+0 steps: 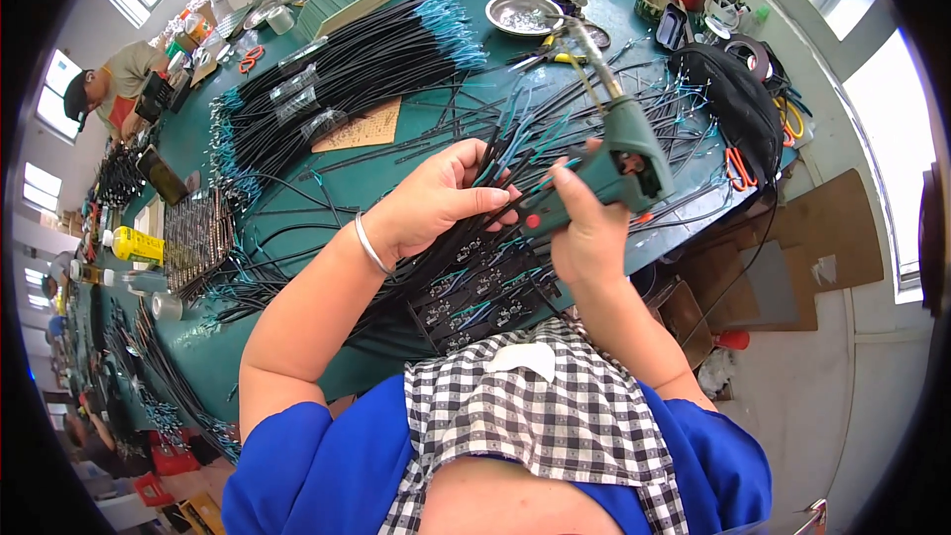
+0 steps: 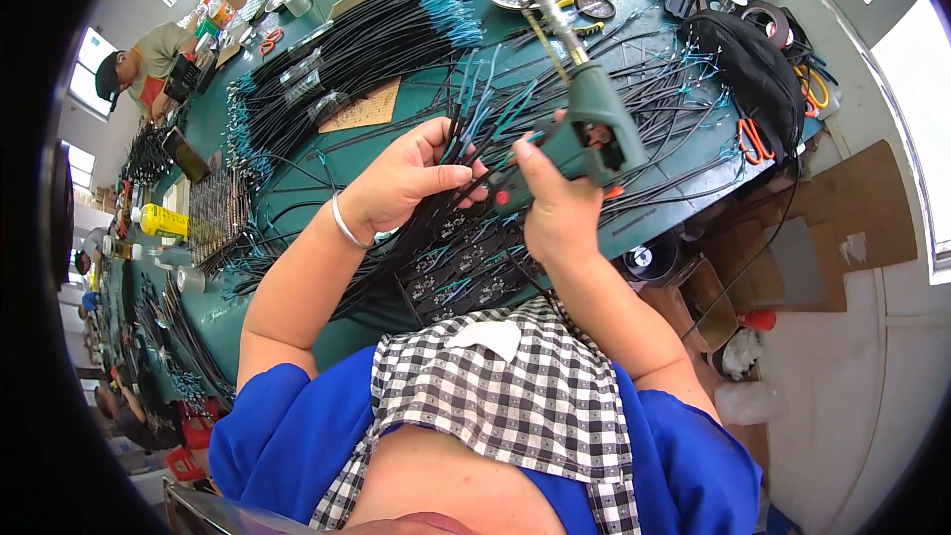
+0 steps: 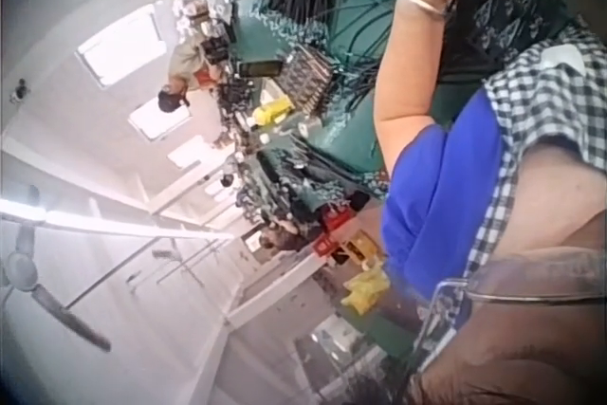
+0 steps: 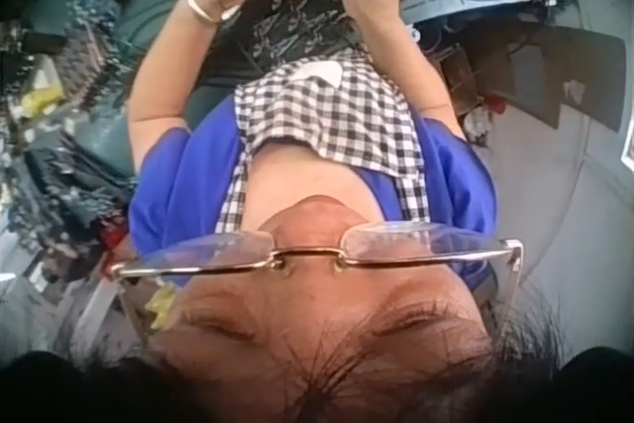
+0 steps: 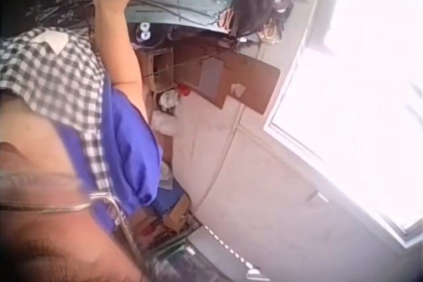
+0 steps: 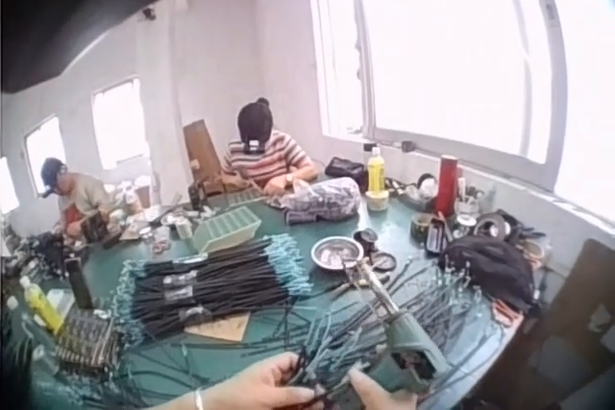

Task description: The person solders wires onto a panel of circuit boards using a soldering iron, then sets down the iron and arranges the wires by hand.

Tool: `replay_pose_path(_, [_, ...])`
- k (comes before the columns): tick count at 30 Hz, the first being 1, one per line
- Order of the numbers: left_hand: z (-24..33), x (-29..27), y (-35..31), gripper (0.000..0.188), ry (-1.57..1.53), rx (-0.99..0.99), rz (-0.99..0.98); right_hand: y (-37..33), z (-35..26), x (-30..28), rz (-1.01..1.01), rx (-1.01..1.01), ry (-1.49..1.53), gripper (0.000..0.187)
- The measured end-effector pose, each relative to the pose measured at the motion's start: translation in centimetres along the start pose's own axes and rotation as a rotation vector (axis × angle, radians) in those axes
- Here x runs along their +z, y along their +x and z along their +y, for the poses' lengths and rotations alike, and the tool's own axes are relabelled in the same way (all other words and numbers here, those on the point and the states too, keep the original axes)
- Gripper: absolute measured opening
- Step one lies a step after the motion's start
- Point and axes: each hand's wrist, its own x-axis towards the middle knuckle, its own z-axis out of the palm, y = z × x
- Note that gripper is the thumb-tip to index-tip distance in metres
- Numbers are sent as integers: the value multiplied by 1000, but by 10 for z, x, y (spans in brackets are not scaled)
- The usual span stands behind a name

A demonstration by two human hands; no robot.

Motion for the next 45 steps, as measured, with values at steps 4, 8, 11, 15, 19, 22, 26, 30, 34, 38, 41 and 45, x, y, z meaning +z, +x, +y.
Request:
replay_pose_path(4, [-6,3,6,26,56,23,12,29,-12,-14,-42,-4,-43,45])
replay_pose_path(8, [-11,7,16,27,101,6,4,33,-14,-15,-85,70,-19,45])
replay_pose_path(11, [-16,6,19,28,93,1,3,28,-9,-20,-125,68,37,47])
replay_pose_path(15, [-21,5,21,30,134,40,16,21,-7,-22,-123,128,86,46])
replay_pose_path(19, [-22,5,21,31,165,67,54,20,-6,-19,-114,102,39,46])
replay_pose_path(22, [-21,0,18,29,250,66,17,22,-1,-19,-84,51,15,47])
replay_pose_path(26, [-17,-9,15,21,30,42,77,18,-1,-28,-80,90,-19,46])
replay_pose_path(30, [-10,-8,19,19,-8,57,75,17,-2,-25,-81,84,-57,43])
replay_pose_path(34, [-5,10,21,17,15,84,93,10,4,-17,-79,157,-12,41])
replay_pose_path(38, [-10,14,24,23,1,103,143,6,5,-13,-135,148,31,47])
replay_pose_path(41, [-12,15,24,24,55,123,129,5,9,-17,-132,164,35,47])
replay_pose_path(45, [-13,19,25,25,81,115,154,0,8,-16,-113,185,28,45])
